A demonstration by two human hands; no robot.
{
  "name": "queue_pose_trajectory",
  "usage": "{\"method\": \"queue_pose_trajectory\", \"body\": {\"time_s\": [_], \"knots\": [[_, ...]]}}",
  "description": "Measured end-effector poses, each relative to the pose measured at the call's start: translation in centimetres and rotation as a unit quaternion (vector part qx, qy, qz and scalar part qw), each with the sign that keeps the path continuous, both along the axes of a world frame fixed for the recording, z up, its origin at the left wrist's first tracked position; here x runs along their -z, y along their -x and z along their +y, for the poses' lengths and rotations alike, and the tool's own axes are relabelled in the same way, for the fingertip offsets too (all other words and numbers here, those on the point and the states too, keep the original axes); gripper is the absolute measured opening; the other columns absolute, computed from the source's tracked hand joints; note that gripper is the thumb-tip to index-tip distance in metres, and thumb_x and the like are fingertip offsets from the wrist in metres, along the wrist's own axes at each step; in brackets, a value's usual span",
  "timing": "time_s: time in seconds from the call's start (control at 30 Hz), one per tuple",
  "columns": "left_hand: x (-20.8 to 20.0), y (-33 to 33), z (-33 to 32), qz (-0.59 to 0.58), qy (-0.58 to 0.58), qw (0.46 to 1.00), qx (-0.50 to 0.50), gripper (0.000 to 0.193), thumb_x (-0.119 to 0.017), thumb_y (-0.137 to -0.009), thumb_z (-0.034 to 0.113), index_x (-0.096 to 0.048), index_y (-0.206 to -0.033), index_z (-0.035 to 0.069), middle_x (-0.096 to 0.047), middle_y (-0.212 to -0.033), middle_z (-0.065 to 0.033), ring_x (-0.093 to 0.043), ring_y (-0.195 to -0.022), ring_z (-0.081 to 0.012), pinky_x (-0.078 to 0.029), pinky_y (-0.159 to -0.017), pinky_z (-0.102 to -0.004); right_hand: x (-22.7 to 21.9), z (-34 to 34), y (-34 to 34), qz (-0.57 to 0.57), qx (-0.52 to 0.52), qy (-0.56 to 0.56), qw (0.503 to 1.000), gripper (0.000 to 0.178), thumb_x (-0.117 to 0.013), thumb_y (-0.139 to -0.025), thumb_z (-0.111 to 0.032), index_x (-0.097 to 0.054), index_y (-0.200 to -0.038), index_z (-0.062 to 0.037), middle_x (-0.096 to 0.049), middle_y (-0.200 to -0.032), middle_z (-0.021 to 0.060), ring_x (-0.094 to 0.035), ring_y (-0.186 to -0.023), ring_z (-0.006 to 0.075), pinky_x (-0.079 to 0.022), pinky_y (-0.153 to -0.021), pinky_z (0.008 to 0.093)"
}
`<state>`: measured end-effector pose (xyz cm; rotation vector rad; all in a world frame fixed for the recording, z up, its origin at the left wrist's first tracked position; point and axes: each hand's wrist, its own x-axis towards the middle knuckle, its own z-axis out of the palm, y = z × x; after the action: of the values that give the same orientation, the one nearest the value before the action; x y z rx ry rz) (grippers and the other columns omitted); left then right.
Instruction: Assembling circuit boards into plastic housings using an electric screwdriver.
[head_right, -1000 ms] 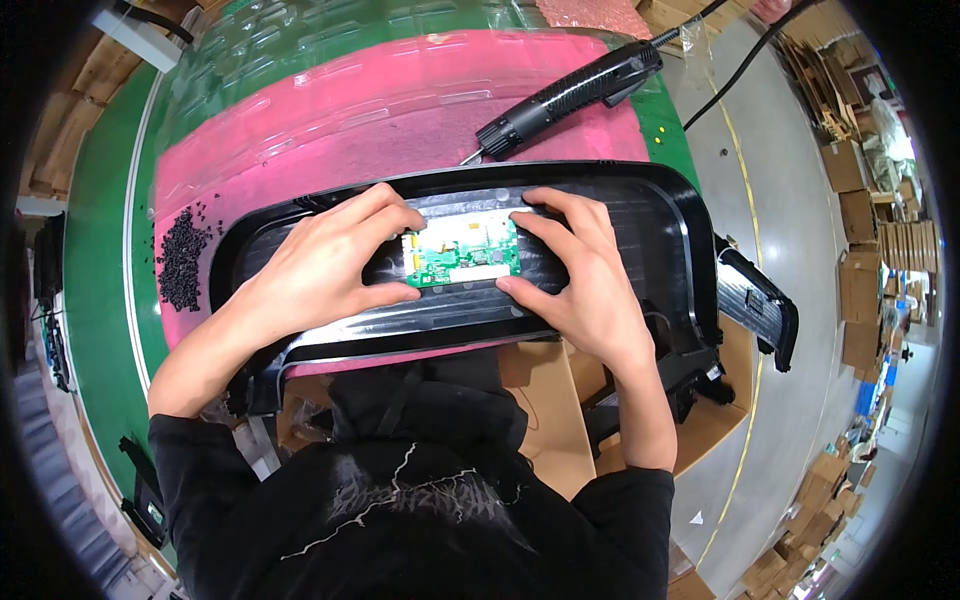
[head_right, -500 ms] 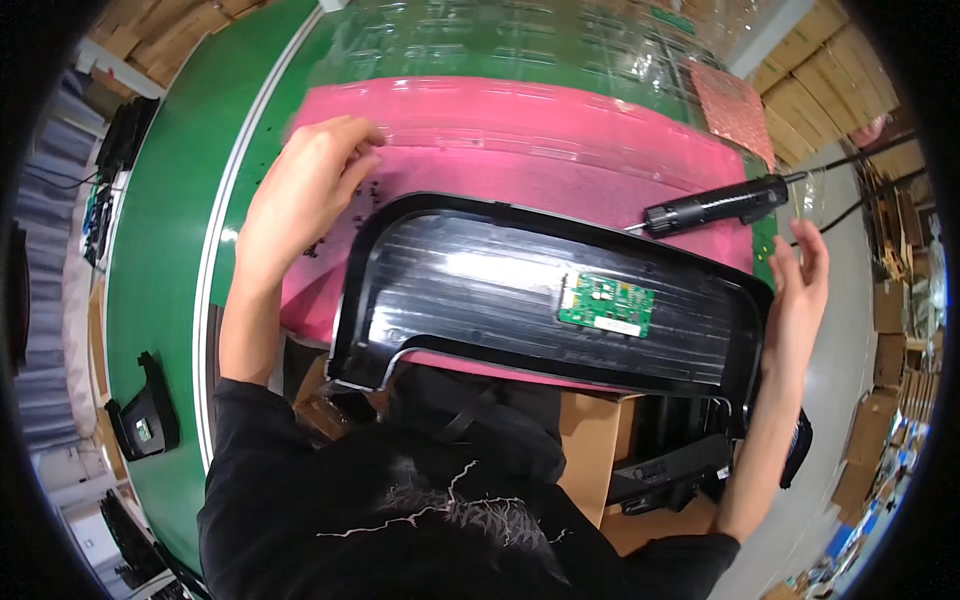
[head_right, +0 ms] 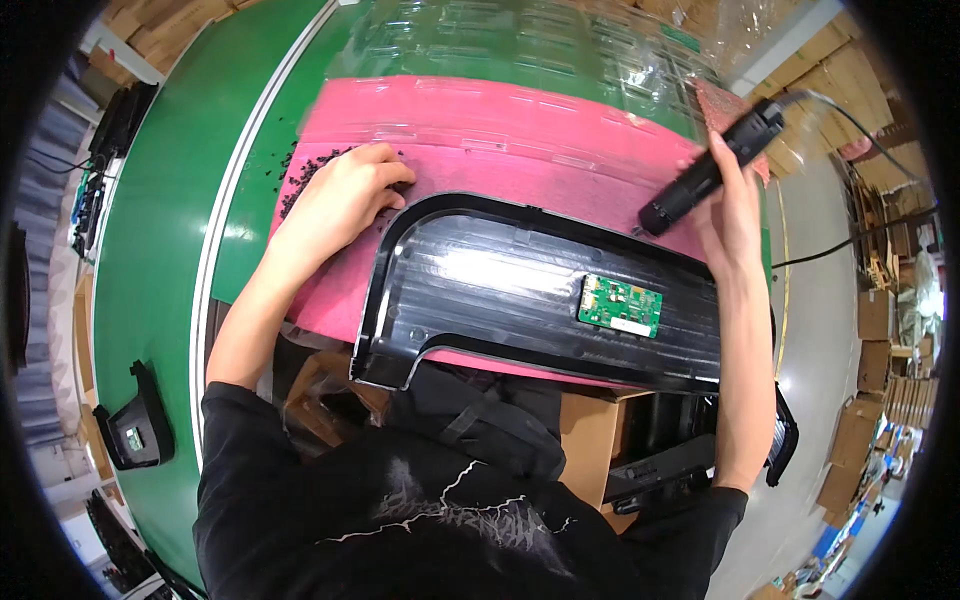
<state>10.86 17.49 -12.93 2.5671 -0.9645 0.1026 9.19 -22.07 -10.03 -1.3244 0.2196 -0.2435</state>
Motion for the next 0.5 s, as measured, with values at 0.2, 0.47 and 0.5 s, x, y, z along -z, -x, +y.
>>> {"method": "queue_pose_trajectory", "body": {"time_s": [0.2,0.47,0.5], "knots": [[-0.6,-1.5,-1.0,0.043,0.006,0.999,-0.023,0.016,-0.063,-0.07,-0.003,-0.068,-0.085,-0.003,-0.066,-0.078,-0.0209,-0.065,-0.077,-0.0375,-0.052,-0.073,-0.0426,-3.4,2.5,1.5,-0.153,-0.002,-0.122,0.981,0.036,-0.056,-0.093,-0.028,-0.05,-0.12,-0.0058,-0.054,-0.085,0.0042,-0.051,-0.079,0.0195,-0.045,-0.078,0.0349],[-5.4,-0.4,-5.1,0.135,0.184,0.973,-0.024,0.015,-0.068,-0.071,-0.003,-0.068,-0.086,-0.006,-0.068,-0.076,-0.0119,-0.066,-0.069,-0.016,-0.054,-0.067,-0.028,-7.0,7.1,7.0,-0.246,-0.054,-0.279,0.927,0.041,-0.05,-0.091,-0.046,-0.053,-0.108,-0.0087,-0.044,-0.068,-0.0007,-0.043,-0.063,0.0142,-0.042,-0.072,0.0395],[-6.4,0.6,-6.4,0.187,0.265,0.946,0.019,0.012,-0.068,-0.074,-0.004,-0.069,-0.086,-0.005,-0.069,-0.079,-0.0075,-0.064,-0.071,-0.0114,-0.053,-0.068,-0.0257,-7.2,7.5,7.3,-0.256,-0.077,-0.296,0.917,0.042,-0.05,-0.091,-0.048,-0.053,-0.108,-0.0092,-0.043,-0.068,-0.0015,-0.042,-0.063,0.0135,-0.042,-0.071,0.0385]]}}
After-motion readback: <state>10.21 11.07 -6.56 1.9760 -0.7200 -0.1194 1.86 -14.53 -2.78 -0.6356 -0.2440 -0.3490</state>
